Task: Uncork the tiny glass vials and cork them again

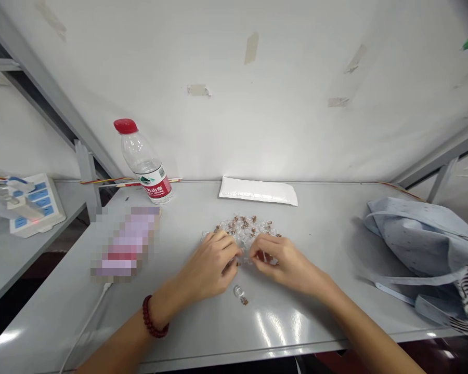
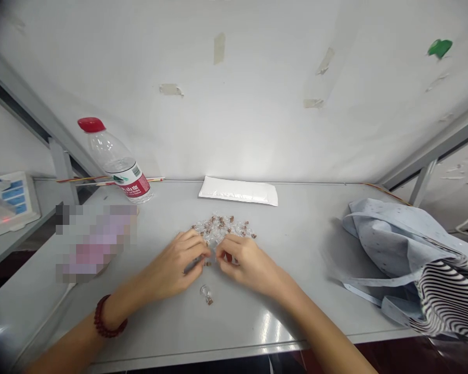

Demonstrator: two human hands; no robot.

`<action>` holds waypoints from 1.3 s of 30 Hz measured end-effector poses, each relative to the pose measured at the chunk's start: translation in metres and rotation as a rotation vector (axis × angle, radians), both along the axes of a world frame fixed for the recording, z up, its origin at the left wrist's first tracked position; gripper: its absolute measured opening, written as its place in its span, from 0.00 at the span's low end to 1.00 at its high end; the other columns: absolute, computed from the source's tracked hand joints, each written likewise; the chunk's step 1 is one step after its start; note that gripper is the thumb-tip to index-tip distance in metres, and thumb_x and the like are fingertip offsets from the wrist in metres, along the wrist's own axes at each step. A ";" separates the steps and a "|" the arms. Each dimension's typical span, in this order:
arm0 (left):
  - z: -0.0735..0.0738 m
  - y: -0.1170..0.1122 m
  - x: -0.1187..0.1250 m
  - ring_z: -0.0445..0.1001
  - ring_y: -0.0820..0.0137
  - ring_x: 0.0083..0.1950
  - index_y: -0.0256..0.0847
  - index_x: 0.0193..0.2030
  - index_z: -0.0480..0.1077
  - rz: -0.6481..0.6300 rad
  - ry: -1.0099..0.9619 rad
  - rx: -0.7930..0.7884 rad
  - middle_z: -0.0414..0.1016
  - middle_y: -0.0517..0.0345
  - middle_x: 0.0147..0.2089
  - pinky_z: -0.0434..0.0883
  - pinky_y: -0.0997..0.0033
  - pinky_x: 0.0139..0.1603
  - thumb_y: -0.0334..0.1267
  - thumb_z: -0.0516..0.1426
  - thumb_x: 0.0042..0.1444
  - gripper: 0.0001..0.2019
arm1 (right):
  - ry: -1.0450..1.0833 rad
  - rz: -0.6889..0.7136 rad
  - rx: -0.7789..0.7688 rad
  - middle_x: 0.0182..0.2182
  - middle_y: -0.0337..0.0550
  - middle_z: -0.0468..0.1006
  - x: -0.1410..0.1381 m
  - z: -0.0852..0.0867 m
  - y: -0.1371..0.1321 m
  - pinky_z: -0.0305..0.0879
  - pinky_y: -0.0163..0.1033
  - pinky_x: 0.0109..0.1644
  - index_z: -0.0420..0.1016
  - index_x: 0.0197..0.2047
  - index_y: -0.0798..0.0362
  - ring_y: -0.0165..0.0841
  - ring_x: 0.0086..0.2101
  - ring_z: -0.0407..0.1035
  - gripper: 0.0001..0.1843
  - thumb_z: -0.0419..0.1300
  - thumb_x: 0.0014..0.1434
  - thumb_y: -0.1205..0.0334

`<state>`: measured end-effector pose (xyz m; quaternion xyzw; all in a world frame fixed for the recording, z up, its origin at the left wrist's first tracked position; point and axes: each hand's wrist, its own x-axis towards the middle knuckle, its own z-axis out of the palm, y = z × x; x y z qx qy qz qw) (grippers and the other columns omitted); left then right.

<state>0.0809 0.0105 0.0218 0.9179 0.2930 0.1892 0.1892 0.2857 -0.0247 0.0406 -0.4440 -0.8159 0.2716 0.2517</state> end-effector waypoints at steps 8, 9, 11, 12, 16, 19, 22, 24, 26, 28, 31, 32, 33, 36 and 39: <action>0.000 0.008 -0.002 0.67 0.65 0.40 0.38 0.32 0.67 0.115 -0.034 0.021 0.72 0.57 0.32 0.62 0.63 0.40 0.24 0.50 0.52 0.08 | -0.423 0.207 0.062 0.33 0.40 0.74 -0.019 -0.008 -0.018 0.50 0.35 0.27 0.74 0.41 0.52 0.27 0.25 0.63 0.08 0.59 0.60 0.59; -0.001 0.009 -0.002 0.67 0.65 0.39 0.38 0.32 0.67 0.124 -0.034 0.026 0.72 0.57 0.32 0.62 0.63 0.40 0.24 0.50 0.52 0.08 | -0.470 0.192 0.079 0.31 0.41 0.73 -0.022 -0.011 -0.019 0.48 0.35 0.26 0.74 0.39 0.53 0.27 0.24 0.62 0.07 0.58 0.60 0.60; -0.002 0.009 -0.002 0.66 0.65 0.38 0.39 0.31 0.67 0.137 -0.039 0.030 0.72 0.57 0.31 0.63 0.64 0.39 0.24 0.49 0.53 0.09 | -0.491 0.162 0.061 0.29 0.41 0.72 -0.024 -0.014 -0.021 0.47 0.36 0.26 0.73 0.36 0.54 0.27 0.23 0.59 0.05 0.55 0.60 0.65; -0.002 0.009 -0.002 0.66 0.66 0.38 0.39 0.31 0.67 0.139 -0.047 0.028 0.71 0.57 0.31 0.63 0.64 0.39 0.24 0.49 0.53 0.09 | -0.467 0.137 0.029 0.28 0.40 0.72 -0.024 -0.015 -0.020 0.48 0.36 0.26 0.72 0.35 0.55 0.26 0.23 0.59 0.05 0.55 0.59 0.67; 0.002 0.007 -0.002 0.66 0.66 0.38 0.39 0.32 0.67 0.075 -0.094 -0.024 0.72 0.58 0.31 0.63 0.64 0.41 0.24 0.49 0.54 0.09 | -0.172 -0.004 -0.165 0.26 0.36 0.69 -0.017 -0.010 -0.013 0.55 0.32 0.28 0.70 0.32 0.54 0.25 0.24 0.59 0.06 0.56 0.51 0.72; 0.007 0.004 -0.002 0.65 0.66 0.38 0.39 0.33 0.68 0.003 -0.110 -0.061 0.71 0.58 0.31 0.62 0.64 0.41 0.26 0.51 0.54 0.07 | 0.140 -0.120 -0.291 0.23 0.32 0.67 -0.011 -0.007 -0.004 0.58 0.31 0.29 0.68 0.32 0.52 0.25 0.24 0.61 0.07 0.57 0.49 0.72; 0.009 0.001 0.000 0.64 0.66 0.38 0.39 0.35 0.67 -0.005 -0.104 -0.055 0.70 0.58 0.32 0.62 0.63 0.41 0.32 0.55 0.56 0.01 | 0.445 -0.207 -0.416 0.24 0.33 0.70 -0.009 -0.008 0.002 0.61 0.32 0.30 0.68 0.34 0.53 0.25 0.24 0.64 0.05 0.60 0.52 0.68; 0.006 0.000 0.002 0.63 0.66 0.38 0.39 0.34 0.67 -0.002 -0.099 -0.036 0.71 0.57 0.32 0.61 0.64 0.41 0.35 0.54 0.60 0.04 | 0.589 -0.223 -0.499 0.26 0.35 0.72 -0.008 -0.009 0.004 0.63 0.33 0.31 0.68 0.36 0.53 0.25 0.25 0.67 0.07 0.62 0.53 0.65; 0.003 0.001 0.003 0.63 0.67 0.37 0.39 0.33 0.67 -0.011 -0.085 -0.016 0.70 0.57 0.32 0.61 0.64 0.40 0.35 0.50 0.64 0.09 | 0.660 -0.214 -0.560 0.26 0.36 0.74 -0.008 -0.010 0.005 0.65 0.34 0.33 0.68 0.37 0.53 0.27 0.26 0.69 0.10 0.64 0.53 0.61; 0.000 0.003 0.003 0.62 0.67 0.36 0.38 0.31 0.66 -0.016 -0.064 0.005 0.69 0.56 0.31 0.61 0.65 0.38 0.33 0.46 0.66 0.13 | 0.655 -0.204 -0.588 0.27 0.38 0.75 -0.008 -0.010 0.005 0.66 0.35 0.33 0.70 0.38 0.54 0.28 0.26 0.70 0.11 0.64 0.54 0.59; -0.001 0.004 0.002 0.62 0.67 0.35 0.38 0.29 0.65 -0.027 -0.039 0.033 0.68 0.56 0.29 0.60 0.65 0.37 0.31 0.45 0.66 0.15 | 0.588 -0.190 -0.586 0.25 0.37 0.74 -0.009 -0.010 0.006 0.65 0.35 0.31 0.73 0.38 0.55 0.26 0.24 0.68 0.10 0.63 0.55 0.59; -0.001 0.004 0.002 0.62 0.67 0.35 0.38 0.29 0.64 -0.028 -0.027 0.035 0.68 0.56 0.29 0.60 0.65 0.37 0.31 0.45 0.66 0.14 | 0.573 -0.184 -0.574 0.24 0.37 0.74 -0.009 -0.010 0.007 0.64 0.35 0.30 0.73 0.38 0.55 0.26 0.23 0.67 0.09 0.63 0.55 0.60; 0.000 0.004 0.001 0.62 0.66 0.35 0.38 0.29 0.64 -0.028 -0.012 0.030 0.68 0.57 0.29 0.60 0.65 0.37 0.31 0.45 0.65 0.14 | 0.565 -0.179 -0.564 0.23 0.36 0.73 -0.010 -0.011 0.007 0.64 0.34 0.30 0.74 0.37 0.55 0.26 0.23 0.67 0.09 0.63 0.54 0.61; 0.004 0.001 0.001 0.63 0.67 0.34 0.38 0.28 0.63 -0.013 0.051 -0.013 0.68 0.58 0.28 0.60 0.64 0.37 0.32 0.47 0.64 0.13 | 0.545 -0.172 -0.569 0.21 0.35 0.72 -0.011 -0.013 0.007 0.64 0.35 0.32 0.74 0.37 0.56 0.27 0.24 0.67 0.07 0.62 0.53 0.63; 0.007 -0.001 0.000 0.63 0.67 0.34 0.39 0.26 0.62 -0.009 0.100 -0.068 0.68 0.59 0.27 0.60 0.64 0.37 0.33 0.47 0.64 0.14 | 0.496 -0.173 -0.535 0.20 0.35 0.72 -0.014 -0.015 0.005 0.65 0.36 0.32 0.74 0.36 0.56 0.27 0.24 0.67 0.06 0.61 0.53 0.65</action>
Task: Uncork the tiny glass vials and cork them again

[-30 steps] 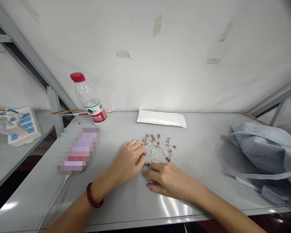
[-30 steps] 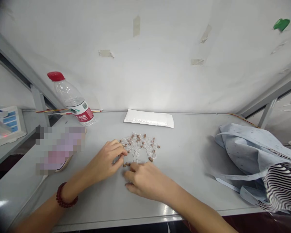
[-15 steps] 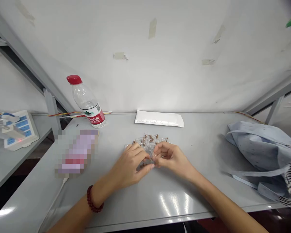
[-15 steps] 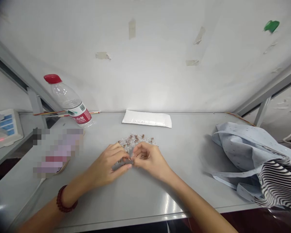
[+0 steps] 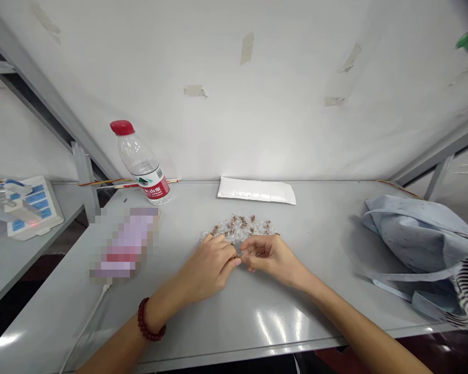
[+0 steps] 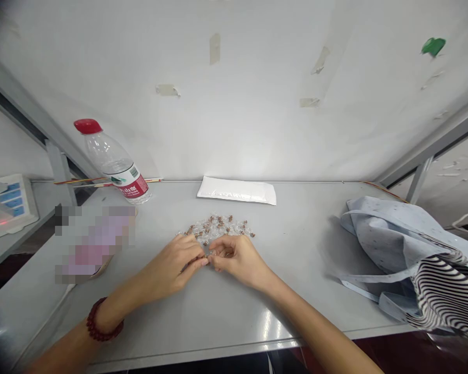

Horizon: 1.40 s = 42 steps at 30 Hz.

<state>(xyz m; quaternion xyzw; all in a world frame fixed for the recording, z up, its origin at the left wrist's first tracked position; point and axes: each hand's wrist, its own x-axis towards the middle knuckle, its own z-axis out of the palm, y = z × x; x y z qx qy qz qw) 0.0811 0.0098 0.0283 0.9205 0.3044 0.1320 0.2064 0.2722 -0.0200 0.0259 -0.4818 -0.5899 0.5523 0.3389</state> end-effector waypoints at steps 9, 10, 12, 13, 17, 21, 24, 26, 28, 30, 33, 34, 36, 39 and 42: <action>0.004 0.011 -0.007 0.65 0.67 0.34 0.39 0.25 0.65 0.113 -0.029 -0.047 0.69 0.60 0.25 0.63 0.66 0.38 0.34 0.50 0.63 0.13 | -0.348 -0.065 0.306 0.31 0.42 0.77 0.021 0.002 0.011 0.66 0.36 0.34 0.74 0.39 0.55 0.30 0.29 0.69 0.08 0.58 0.58 0.62; 0.004 0.012 -0.007 0.66 0.66 0.36 0.39 0.28 0.67 0.099 -0.029 -0.037 0.70 0.59 0.27 0.63 0.66 0.39 0.34 0.51 0.62 0.12 | -0.379 -0.030 0.325 0.31 0.42 0.77 0.023 0.003 0.011 0.66 0.36 0.34 0.74 0.39 0.55 0.29 0.29 0.69 0.08 0.58 0.58 0.62; 0.001 0.012 -0.007 0.66 0.65 0.39 0.39 0.32 0.70 0.063 -0.005 -0.010 0.72 0.57 0.31 0.64 0.65 0.40 0.35 0.53 0.62 0.08 | -0.457 0.044 0.377 0.32 0.41 0.76 0.025 0.002 0.012 0.65 0.35 0.34 0.74 0.39 0.54 0.29 0.29 0.68 0.06 0.57 0.59 0.64; -0.001 0.012 -0.006 0.66 0.64 0.40 0.40 0.34 0.71 0.047 0.014 0.003 0.72 0.56 0.32 0.64 0.64 0.41 0.36 0.53 0.62 0.08 | -0.502 0.079 0.409 0.32 0.41 0.75 0.025 0.001 0.011 0.64 0.35 0.34 0.74 0.39 0.54 0.28 0.29 0.67 0.06 0.57 0.59 0.65; -0.002 0.011 -0.007 0.69 0.63 0.42 0.42 0.40 0.73 0.035 0.066 -0.020 0.72 0.55 0.37 0.65 0.61 0.45 0.38 0.55 0.61 0.06 | -0.696 0.139 0.523 0.31 0.40 0.72 0.024 -0.003 0.010 0.62 0.36 0.35 0.74 0.39 0.54 0.29 0.29 0.64 0.05 0.57 0.61 0.66; 0.005 0.013 -0.014 0.70 0.64 0.44 0.42 0.44 0.72 0.054 0.041 -0.098 0.73 0.55 0.40 0.66 0.62 0.47 0.35 0.56 0.60 0.07 | -0.769 0.117 0.603 0.33 0.44 0.71 0.021 -0.003 0.005 0.64 0.36 0.34 0.74 0.42 0.55 0.31 0.31 0.66 0.08 0.54 0.64 0.64; 0.010 0.015 -0.022 0.70 0.66 0.43 0.42 0.44 0.71 0.061 0.014 -0.128 0.73 0.57 0.41 0.67 0.66 0.46 0.32 0.53 0.59 0.09 | -0.741 0.171 0.750 0.43 0.50 0.71 0.015 0.000 0.001 0.67 0.41 0.41 0.72 0.48 0.54 0.37 0.41 0.66 0.12 0.56 0.62 0.60; 0.011 0.017 -0.025 0.71 0.67 0.42 0.43 0.42 0.71 0.076 0.020 -0.138 0.73 0.58 0.40 0.67 0.68 0.43 0.33 0.54 0.59 0.07 | -0.731 0.250 0.802 0.46 0.50 0.70 0.012 0.000 -0.001 0.66 0.44 0.46 0.72 0.50 0.52 0.38 0.45 0.64 0.14 0.57 0.61 0.61; 0.010 0.017 -0.025 0.71 0.67 0.39 0.43 0.41 0.71 0.092 0.038 -0.136 0.73 0.59 0.38 0.67 0.69 0.39 0.35 0.55 0.58 0.06 | -0.740 0.298 0.801 0.45 0.49 0.71 0.010 -0.002 -0.001 0.66 0.44 0.47 0.73 0.51 0.52 0.37 0.44 0.64 0.14 0.56 0.61 0.63; 0.008 0.015 -0.022 0.72 0.68 0.36 0.43 0.40 0.72 0.101 0.070 -0.121 0.73 0.59 0.37 0.66 0.70 0.37 0.35 0.55 0.58 0.06 | -0.750 0.306 0.795 0.43 0.49 0.71 0.011 -0.004 0.001 0.65 0.43 0.47 0.73 0.49 0.53 0.37 0.43 0.64 0.13 0.56 0.61 0.65; 0.005 0.011 -0.015 0.72 0.67 0.36 0.42 0.40 0.72 0.104 0.136 -0.079 0.74 0.57 0.37 0.66 0.69 0.37 0.30 0.53 0.58 0.08 | -0.758 0.285 0.802 0.43 0.48 0.71 0.014 -0.008 0.003 0.65 0.43 0.46 0.74 0.46 0.54 0.36 0.42 0.64 0.11 0.56 0.61 0.66; 0.004 0.010 -0.013 0.72 0.66 0.36 0.41 0.40 0.72 0.102 0.157 -0.068 0.74 0.57 0.37 0.66 0.69 0.37 0.28 0.52 0.57 0.09 | -0.763 0.275 0.805 0.42 0.48 0.72 0.015 -0.008 0.004 0.64 0.42 0.46 0.74 0.45 0.54 0.36 0.42 0.64 0.11 0.55 0.61 0.66; 0.004 0.008 -0.011 0.72 0.66 0.35 0.40 0.40 0.72 0.105 0.182 -0.056 0.73 0.56 0.37 0.66 0.69 0.36 0.26 0.51 0.56 0.11 | -0.764 0.258 0.814 0.41 0.48 0.72 0.015 -0.008 0.004 0.64 0.42 0.45 0.74 0.44 0.55 0.35 0.41 0.64 0.10 0.54 0.62 0.68; 0.006 0.007 -0.010 0.71 0.67 0.31 0.39 0.37 0.72 0.140 0.169 -0.056 0.71 0.56 0.35 0.66 0.69 0.32 0.25 0.51 0.54 0.11 | -0.711 0.238 0.836 0.40 0.48 0.74 0.012 -0.007 0.004 0.64 0.41 0.44 0.74 0.43 0.56 0.35 0.39 0.64 0.09 0.53 0.63 0.66; 0.010 0.008 -0.009 0.69 0.71 0.28 0.39 0.34 0.74 0.172 -0.023 -0.140 0.71 0.57 0.34 0.67 0.71 0.31 0.28 0.52 0.56 0.09 | -0.618 0.193 0.845 0.39 0.47 0.75 0.004 -0.007 0.002 0.64 0.42 0.43 0.73 0.44 0.56 0.34 0.38 0.65 0.09 0.54 0.64 0.62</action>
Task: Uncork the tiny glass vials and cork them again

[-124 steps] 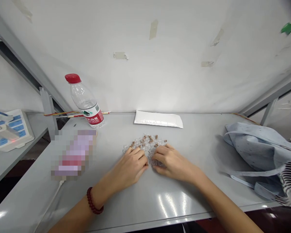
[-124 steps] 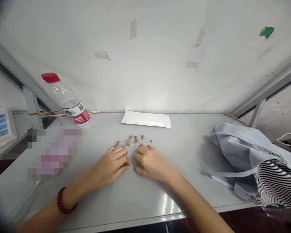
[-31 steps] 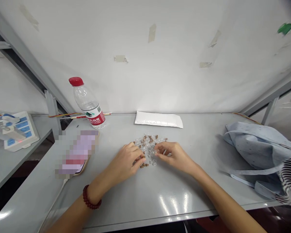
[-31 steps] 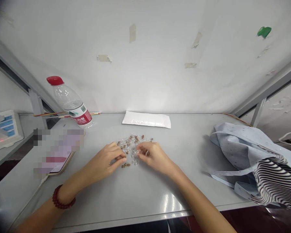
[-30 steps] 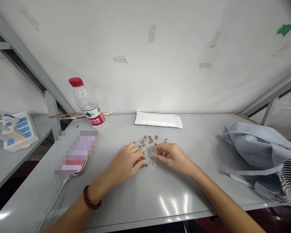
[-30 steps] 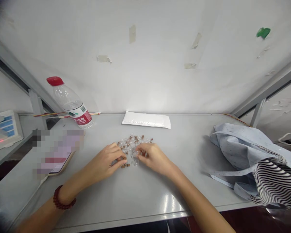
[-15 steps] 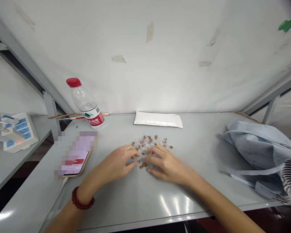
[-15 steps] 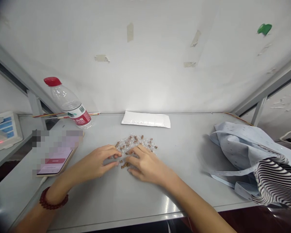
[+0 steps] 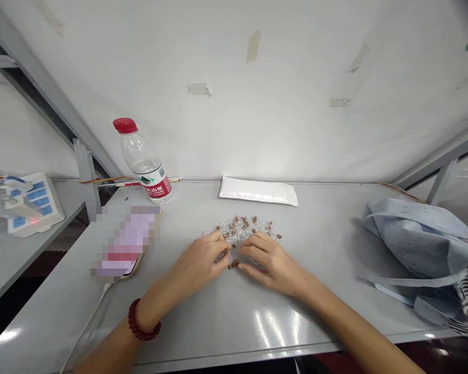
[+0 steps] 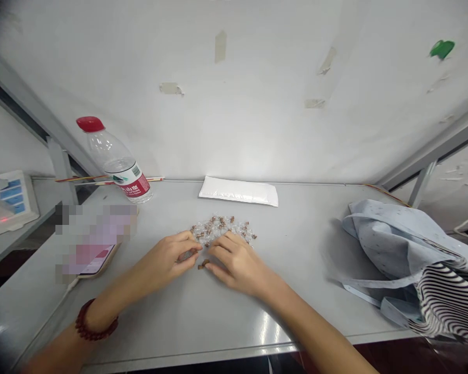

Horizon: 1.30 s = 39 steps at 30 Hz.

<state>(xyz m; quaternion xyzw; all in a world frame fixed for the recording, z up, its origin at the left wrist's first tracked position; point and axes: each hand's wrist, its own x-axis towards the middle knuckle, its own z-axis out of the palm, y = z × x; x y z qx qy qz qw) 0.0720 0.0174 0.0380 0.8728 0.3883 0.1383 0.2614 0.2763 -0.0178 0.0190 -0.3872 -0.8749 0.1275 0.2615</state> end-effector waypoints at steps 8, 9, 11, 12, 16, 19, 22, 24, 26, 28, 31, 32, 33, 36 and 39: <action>0.000 -0.002 0.008 0.74 0.71 0.30 0.39 0.34 0.77 0.135 -0.593 -0.563 0.77 0.57 0.31 0.74 0.71 0.36 0.37 0.59 0.53 0.07 | 0.252 -0.155 0.036 0.28 0.42 0.76 -0.017 -0.002 -0.010 0.65 0.39 0.35 0.72 0.37 0.53 0.30 0.29 0.67 0.06 0.55 0.64 0.62; -0.001 -0.002 0.008 0.75 0.70 0.30 0.38 0.33 0.77 0.140 -0.604 -0.607 0.77 0.57 0.29 0.74 0.70 0.36 0.38 0.59 0.52 0.07 | 0.277 -0.164 0.035 0.27 0.42 0.76 -0.018 -0.001 -0.011 0.65 0.38 0.34 0.72 0.36 0.53 0.30 0.28 0.67 0.06 0.54 0.63 0.64; -0.002 0.000 0.008 0.75 0.70 0.29 0.38 0.31 0.76 0.195 -0.605 -0.639 0.78 0.58 0.26 0.74 0.70 0.35 0.40 0.60 0.52 0.08 | 0.317 -0.163 0.040 0.26 0.41 0.74 -0.018 0.001 -0.013 0.64 0.36 0.32 0.71 0.36 0.53 0.29 0.27 0.66 0.05 0.54 0.63 0.65; -0.002 0.001 0.007 0.75 0.70 0.28 0.38 0.30 0.76 0.249 -0.590 -0.618 0.77 0.58 0.25 0.73 0.70 0.34 0.40 0.60 0.52 0.08 | 0.327 -0.161 0.043 0.26 0.40 0.74 -0.017 0.001 -0.012 0.64 0.36 0.31 0.71 0.36 0.53 0.29 0.27 0.65 0.05 0.55 0.62 0.66; -0.005 0.003 0.006 0.74 0.69 0.27 0.38 0.29 0.74 0.326 -0.390 -0.402 0.76 0.60 0.24 0.71 0.71 0.30 0.37 0.58 0.52 0.06 | 0.184 -0.174 0.050 0.26 0.41 0.73 -0.007 -0.003 -0.003 0.63 0.38 0.33 0.72 0.36 0.55 0.30 0.28 0.65 0.06 0.55 0.63 0.65; -0.009 0.003 0.006 0.74 0.69 0.29 0.39 0.29 0.75 0.141 -0.199 -0.283 0.77 0.60 0.28 0.70 0.71 0.32 0.32 0.57 0.52 0.06 | 0.004 -0.142 0.050 0.27 0.44 0.74 0.001 -0.009 0.006 0.62 0.40 0.37 0.74 0.37 0.56 0.34 0.31 0.64 0.08 0.54 0.63 0.65; -0.010 0.002 0.004 0.74 0.70 0.29 0.40 0.32 0.76 0.046 -0.096 -0.182 0.77 0.59 0.32 0.70 0.71 0.32 0.28 0.56 0.52 0.07 | -0.066 -0.094 -0.014 0.32 0.45 0.76 0.005 -0.011 0.011 0.61 0.41 0.41 0.74 0.39 0.56 0.35 0.36 0.65 0.09 0.53 0.65 0.65; -0.008 0.002 0.002 0.74 0.69 0.30 0.40 0.35 0.76 0.059 -0.074 -0.131 0.77 0.59 0.34 0.70 0.71 0.33 0.27 0.56 0.52 0.08 | -0.092 -0.097 -0.042 0.33 0.45 0.76 0.006 -0.009 0.011 0.60 0.41 0.42 0.74 0.40 0.55 0.35 0.38 0.64 0.09 0.53 0.64 0.66; -0.007 0.003 0.000 0.74 0.70 0.31 0.40 0.37 0.76 0.096 -0.077 -0.087 0.77 0.58 0.36 0.70 0.71 0.34 0.27 0.55 0.54 0.09 | -0.130 -0.114 -0.058 0.34 0.45 0.75 0.006 -0.006 0.010 0.59 0.41 0.42 0.75 0.40 0.55 0.35 0.38 0.63 0.08 0.53 0.64 0.67; -0.007 0.004 0.000 0.73 0.70 0.33 0.39 0.38 0.75 0.132 -0.085 -0.028 0.77 0.58 0.37 0.71 0.70 0.36 0.27 0.55 0.56 0.09 | -0.166 -0.131 -0.065 0.33 0.44 0.74 0.006 -0.004 0.008 0.59 0.42 0.42 0.75 0.39 0.54 0.35 0.38 0.62 0.08 0.54 0.62 0.68; -0.013 0.004 0.006 0.73 0.66 0.41 0.38 0.39 0.74 0.156 -0.039 0.139 0.75 0.55 0.39 0.71 0.67 0.41 0.31 0.58 0.57 0.05 | -0.174 -0.159 -0.051 0.32 0.44 0.73 0.005 -0.003 0.006 0.58 0.42 0.42 0.74 0.36 0.55 0.35 0.37 0.61 0.07 0.55 0.61 0.68; -0.016 0.004 0.009 0.71 0.63 0.44 0.38 0.39 0.74 0.159 0.000 0.207 0.74 0.54 0.39 0.70 0.66 0.41 0.32 0.58 0.57 0.04 | -0.164 -0.169 -0.040 0.32 0.44 0.73 0.004 -0.004 0.007 0.59 0.42 0.41 0.74 0.35 0.55 0.35 0.36 0.61 0.07 0.55 0.61 0.68; -0.018 0.003 0.012 0.70 0.62 0.45 0.37 0.39 0.73 0.170 0.038 0.270 0.74 0.53 0.39 0.70 0.66 0.39 0.34 0.59 0.57 0.04 | -0.147 -0.182 -0.024 0.33 0.45 0.73 0.003 -0.005 0.007 0.59 0.42 0.41 0.73 0.35 0.55 0.36 0.36 0.61 0.07 0.54 0.61 0.68; -0.022 0.000 0.021 0.69 0.60 0.43 0.36 0.36 0.71 0.151 0.146 0.391 0.72 0.52 0.37 0.70 0.64 0.38 0.37 0.58 0.59 0.06 | -0.080 -0.211 0.021 0.37 0.48 0.73 -0.001 -0.011 0.011 0.61 0.43 0.42 0.73 0.40 0.56 0.37 0.38 0.61 0.08 0.54 0.61 0.70; -0.022 -0.003 0.028 0.67 0.58 0.43 0.34 0.37 0.71 0.113 0.268 0.436 0.71 0.49 0.37 0.69 0.60 0.40 0.36 0.55 0.61 0.07 | -0.041 -0.186 0.038 0.42 0.49 0.74 -0.006 -0.015 0.014 0.62 0.45 0.45 0.73 0.47 0.56 0.39 0.41 0.62 0.13 0.52 0.61 0.72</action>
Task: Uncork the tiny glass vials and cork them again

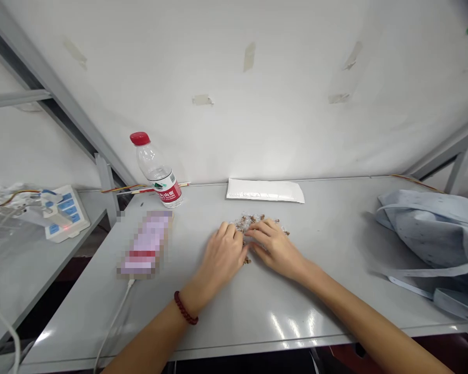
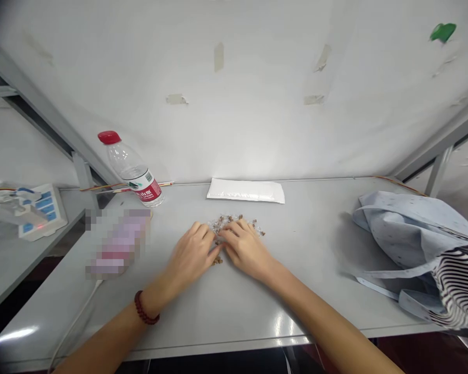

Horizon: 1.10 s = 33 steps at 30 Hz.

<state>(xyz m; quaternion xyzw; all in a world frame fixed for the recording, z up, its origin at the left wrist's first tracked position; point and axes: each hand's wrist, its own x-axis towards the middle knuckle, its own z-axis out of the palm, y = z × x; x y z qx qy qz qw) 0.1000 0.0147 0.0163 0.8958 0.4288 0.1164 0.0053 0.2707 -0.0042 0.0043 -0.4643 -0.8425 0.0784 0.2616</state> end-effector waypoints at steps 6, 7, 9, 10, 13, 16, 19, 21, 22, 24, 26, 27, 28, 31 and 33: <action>-0.005 -0.002 0.002 0.66 0.56 0.42 0.32 0.37 0.71 -0.005 0.055 -0.008 0.70 0.47 0.37 0.67 0.58 0.40 0.30 0.50 0.62 0.09 | -0.032 0.001 0.011 0.45 0.47 0.76 -0.003 -0.004 -0.001 0.61 0.45 0.43 0.75 0.46 0.53 0.40 0.43 0.63 0.14 0.50 0.64 0.71; -0.007 -0.002 0.000 0.65 0.57 0.42 0.32 0.37 0.71 -0.020 0.029 -0.013 0.70 0.47 0.37 0.67 0.58 0.40 0.29 0.50 0.63 0.09 | -0.041 -0.003 0.011 0.44 0.47 0.76 -0.003 -0.004 -0.001 0.61 0.44 0.42 0.75 0.47 0.53 0.40 0.43 0.63 0.14 0.51 0.64 0.71; -0.010 -0.001 -0.003 0.65 0.58 0.42 0.34 0.37 0.70 -0.048 -0.037 -0.031 0.70 0.49 0.37 0.67 0.59 0.40 0.29 0.50 0.63 0.09 | -0.053 -0.004 0.026 0.43 0.46 0.77 -0.003 -0.004 -0.002 0.60 0.43 0.41 0.75 0.47 0.53 0.39 0.42 0.64 0.13 0.51 0.65 0.69; -0.011 0.000 -0.004 0.65 0.59 0.42 0.34 0.37 0.70 -0.057 -0.076 -0.042 0.70 0.50 0.37 0.66 0.59 0.40 0.29 0.50 0.63 0.09 | -0.055 -0.002 0.042 0.42 0.46 0.78 -0.003 -0.004 -0.002 0.59 0.43 0.40 0.75 0.46 0.54 0.39 0.42 0.64 0.12 0.52 0.65 0.68; -0.011 0.001 -0.007 0.65 0.61 0.41 0.35 0.34 0.69 -0.071 -0.213 -0.075 0.71 0.52 0.36 0.66 0.61 0.40 0.30 0.51 0.63 0.09 | -0.055 0.016 0.090 0.37 0.45 0.79 -0.005 -0.003 -0.004 0.57 0.41 0.40 0.75 0.44 0.56 0.38 0.40 0.65 0.10 0.53 0.66 0.67; -0.009 0.002 -0.009 0.65 0.63 0.39 0.37 0.30 0.67 -0.075 -0.360 -0.136 0.71 0.54 0.33 0.66 0.62 0.40 0.29 0.51 0.62 0.09 | -0.057 0.030 0.112 0.32 0.44 0.77 -0.006 -0.002 -0.006 0.56 0.40 0.38 0.75 0.41 0.57 0.37 0.37 0.64 0.10 0.51 0.66 0.67; -0.004 0.004 -0.012 0.66 0.65 0.38 0.38 0.30 0.67 -0.048 -0.455 -0.204 0.71 0.55 0.32 0.67 0.63 0.40 0.27 0.53 0.60 0.08 | -0.054 0.007 0.135 0.31 0.46 0.76 -0.002 0.000 -0.006 0.56 0.41 0.39 0.75 0.40 0.58 0.37 0.37 0.63 0.11 0.50 0.66 0.69; -0.001 0.006 -0.015 0.66 0.65 0.38 0.38 0.30 0.67 -0.042 -0.459 -0.241 0.71 0.56 0.31 0.67 0.63 0.41 0.28 0.54 0.59 0.07 | -0.054 -0.015 0.122 0.31 0.47 0.76 0.002 0.001 -0.004 0.56 0.42 0.40 0.75 0.41 0.59 0.37 0.37 0.63 0.12 0.50 0.66 0.69; 0.001 0.007 -0.017 0.66 0.65 0.38 0.38 0.30 0.68 -0.051 -0.442 -0.263 0.71 0.56 0.31 0.67 0.63 0.41 0.28 0.55 0.59 0.06 | -0.062 -0.017 0.100 0.32 0.47 0.76 0.004 0.001 -0.003 0.56 0.42 0.40 0.75 0.42 0.58 0.37 0.38 0.63 0.12 0.50 0.66 0.69; 0.003 0.008 -0.019 0.67 0.64 0.39 0.38 0.31 0.69 -0.086 -0.381 -0.318 0.72 0.56 0.31 0.67 0.62 0.42 0.28 0.55 0.59 0.06 | -0.098 -0.010 0.041 0.32 0.46 0.76 0.008 0.003 -0.002 0.57 0.43 0.42 0.75 0.42 0.57 0.38 0.38 0.63 0.12 0.50 0.66 0.68; 0.004 0.008 -0.021 0.67 0.64 0.40 0.38 0.30 0.71 -0.111 -0.315 -0.369 0.72 0.56 0.32 0.67 0.62 0.42 0.28 0.56 0.58 0.06 | -0.144 -0.003 -0.018 0.33 0.46 0.76 0.011 0.006 -0.003 0.57 0.43 0.43 0.76 0.43 0.56 0.38 0.39 0.63 0.12 0.51 0.66 0.68; 0.005 0.008 -0.022 0.67 0.63 0.40 0.38 0.31 0.71 -0.119 -0.290 -0.387 0.73 0.56 0.32 0.67 0.62 0.42 0.28 0.56 0.58 0.06 | -0.162 -0.004 -0.040 0.33 0.46 0.75 0.011 0.007 -0.003 0.57 0.44 0.44 0.76 0.43 0.56 0.38 0.39 0.63 0.12 0.51 0.65 0.67; 0.005 0.008 -0.022 0.67 0.63 0.40 0.38 0.31 0.72 -0.128 -0.273 -0.402 0.73 0.56 0.32 0.67 0.62 0.43 0.28 0.56 0.58 0.06 | -0.174 -0.005 -0.057 0.34 0.46 0.75 0.012 0.009 -0.004 0.57 0.44 0.44 0.76 0.44 0.56 0.38 0.40 0.63 0.12 0.51 0.65 0.67; 0.007 0.010 -0.026 0.68 0.63 0.41 0.39 0.33 0.73 -0.152 -0.280 -0.419 0.75 0.56 0.32 0.68 0.63 0.43 0.29 0.55 0.59 0.07 | -0.192 -0.003 -0.104 0.36 0.47 0.75 0.013 0.014 -0.007 0.57 0.45 0.46 0.76 0.45 0.55 0.39 0.41 0.63 0.12 0.52 0.63 0.68; 0.009 0.012 -0.030 0.69 0.64 0.42 0.39 0.35 0.74 -0.136 -0.322 -0.403 0.76 0.56 0.34 0.69 0.64 0.43 0.29 0.53 0.60 0.08 | -0.190 0.000 -0.126 0.37 0.48 0.74 0.013 0.017 -0.008 0.57 0.46 0.46 0.76 0.43 0.55 0.39 0.41 0.63 0.11 0.53 0.62 0.68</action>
